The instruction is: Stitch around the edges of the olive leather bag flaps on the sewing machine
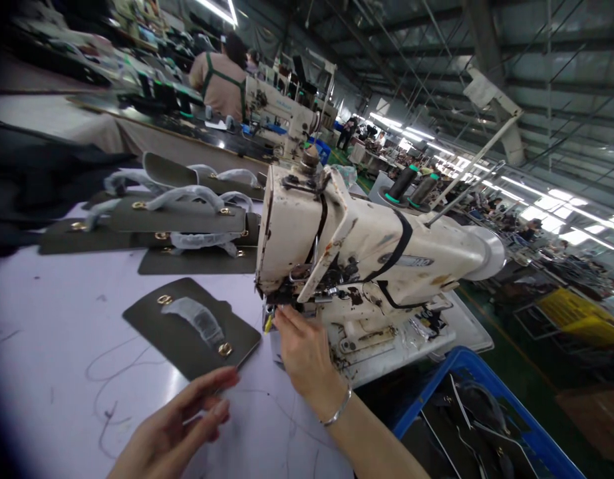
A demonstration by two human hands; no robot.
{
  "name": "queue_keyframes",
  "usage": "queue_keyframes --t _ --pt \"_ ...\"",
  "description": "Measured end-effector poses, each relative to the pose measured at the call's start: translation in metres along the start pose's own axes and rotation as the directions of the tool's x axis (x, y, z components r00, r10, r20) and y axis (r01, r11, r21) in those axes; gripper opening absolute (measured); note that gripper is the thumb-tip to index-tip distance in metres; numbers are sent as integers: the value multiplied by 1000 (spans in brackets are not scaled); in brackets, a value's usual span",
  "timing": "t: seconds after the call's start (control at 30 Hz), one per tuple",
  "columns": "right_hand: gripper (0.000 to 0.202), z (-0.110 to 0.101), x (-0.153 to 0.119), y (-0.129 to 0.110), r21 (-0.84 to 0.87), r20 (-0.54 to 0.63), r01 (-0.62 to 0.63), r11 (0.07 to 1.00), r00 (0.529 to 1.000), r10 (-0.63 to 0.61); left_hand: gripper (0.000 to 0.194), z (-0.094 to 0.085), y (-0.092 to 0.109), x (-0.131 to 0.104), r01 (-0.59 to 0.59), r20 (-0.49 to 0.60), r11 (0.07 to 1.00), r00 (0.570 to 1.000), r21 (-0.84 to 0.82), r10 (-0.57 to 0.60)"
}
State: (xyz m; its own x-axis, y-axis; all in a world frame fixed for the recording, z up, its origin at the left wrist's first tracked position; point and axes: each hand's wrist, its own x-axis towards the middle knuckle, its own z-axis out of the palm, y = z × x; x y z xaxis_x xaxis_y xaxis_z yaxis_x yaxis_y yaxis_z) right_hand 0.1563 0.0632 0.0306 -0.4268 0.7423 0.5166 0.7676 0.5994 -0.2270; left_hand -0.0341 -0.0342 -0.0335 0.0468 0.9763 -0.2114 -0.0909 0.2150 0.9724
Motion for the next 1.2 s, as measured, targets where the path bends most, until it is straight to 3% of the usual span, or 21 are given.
queue_keyframes --t 0.07,0.17,0.23,0.3,0.37,0.43,0.5,0.53,0.57,0.6,0.63,0.67,0.7,0.73,0.77,0.8,0.87,0.97,1.07,1.2 --pt "39 3 -15 -18 -53 42 -69 996 997 72 65 2 14 23 -78 16 997 997 27 78" --pt "66 11 -61 -48 -133 126 -123 983 982 140 68 8 29 64 -189 59 967 982 170 181" --pt "75 12 -99 -56 -140 94 1 990 995 12 63 11 33 86 -237 80 910 972 340 223" --pt "68 -2 -127 -48 -127 -5 147 981 989 -149 57 13 32 98 -259 77 863 965 435 251" --pt "52 -40 -132 -23 -148 -136 73 986 986 -94 50 12 29 100 -266 61 850 962 454 268" --pt "36 -99 -114 13 -238 -294 -65 969 956 -8 44 10 27 94 -266 47 845 960 464 277" --pt "31 -163 -83 53 -374 -470 -218 901 883 18 40 8 28 85 -273 44 831 957 485 288" --pt "30 -190 -67 70 -422 -577 -294 857 817 -3 39 6 29 81 -276 46 823 955 497 292" --pt "27 -211 -54 84 -451 -673 -350 821 737 -56 38 5 30 77 -275 47 817 955 506 292" --pt "24 -222 -45 93 -461 -712 -359 811 695 -97 37 3 31 74 -272 48 816 956 509 289" --pt "18 -224 -40 96 -452 -702 -296 841 700 -131 37 2 32 72 -264 46 819 959 508 281" --pt "15 -217 -40 94 -412 -651 -209 887 749 -126 37 1 32 70 -253 39 826 962 504 271" --pt "13 -200 -43 87 -336 -531 -122 934 843 -81 38 0 32 69 -243 29 833 964 498 263" --pt "13 -175 -50 77 -224 -354 -72 972 935 -12 38 -1 32 67 -234 22 837 966 494 257" --pt "14 -146 -59 66 -86 -152 -88 992 986 74 39 -2 31 66 -227 17 840 968 493 252" --pt "17 -114 -69 54 21 11 -153 988 988 153 41 -2 31 65 -219 13 841 970 494 245" --pt "20 -53 -87 36 104 202 -310 945 937 286 43 -4 30 62 -200 7 843 974 499 226" --pt "31 10 -100 26 86 292 -470 878 855 429 43 -5 30 58 -182 -2 839 977 512 213" --pt "10 29 -99 29 84 303 -513 854 830 468 41 -7 28 56 -193 -2 836 974 513 226" --pt "9 22 -91 29 151 333 -462 874 856 395 38 -8 23 58 -191 -6 846 975 498 224"
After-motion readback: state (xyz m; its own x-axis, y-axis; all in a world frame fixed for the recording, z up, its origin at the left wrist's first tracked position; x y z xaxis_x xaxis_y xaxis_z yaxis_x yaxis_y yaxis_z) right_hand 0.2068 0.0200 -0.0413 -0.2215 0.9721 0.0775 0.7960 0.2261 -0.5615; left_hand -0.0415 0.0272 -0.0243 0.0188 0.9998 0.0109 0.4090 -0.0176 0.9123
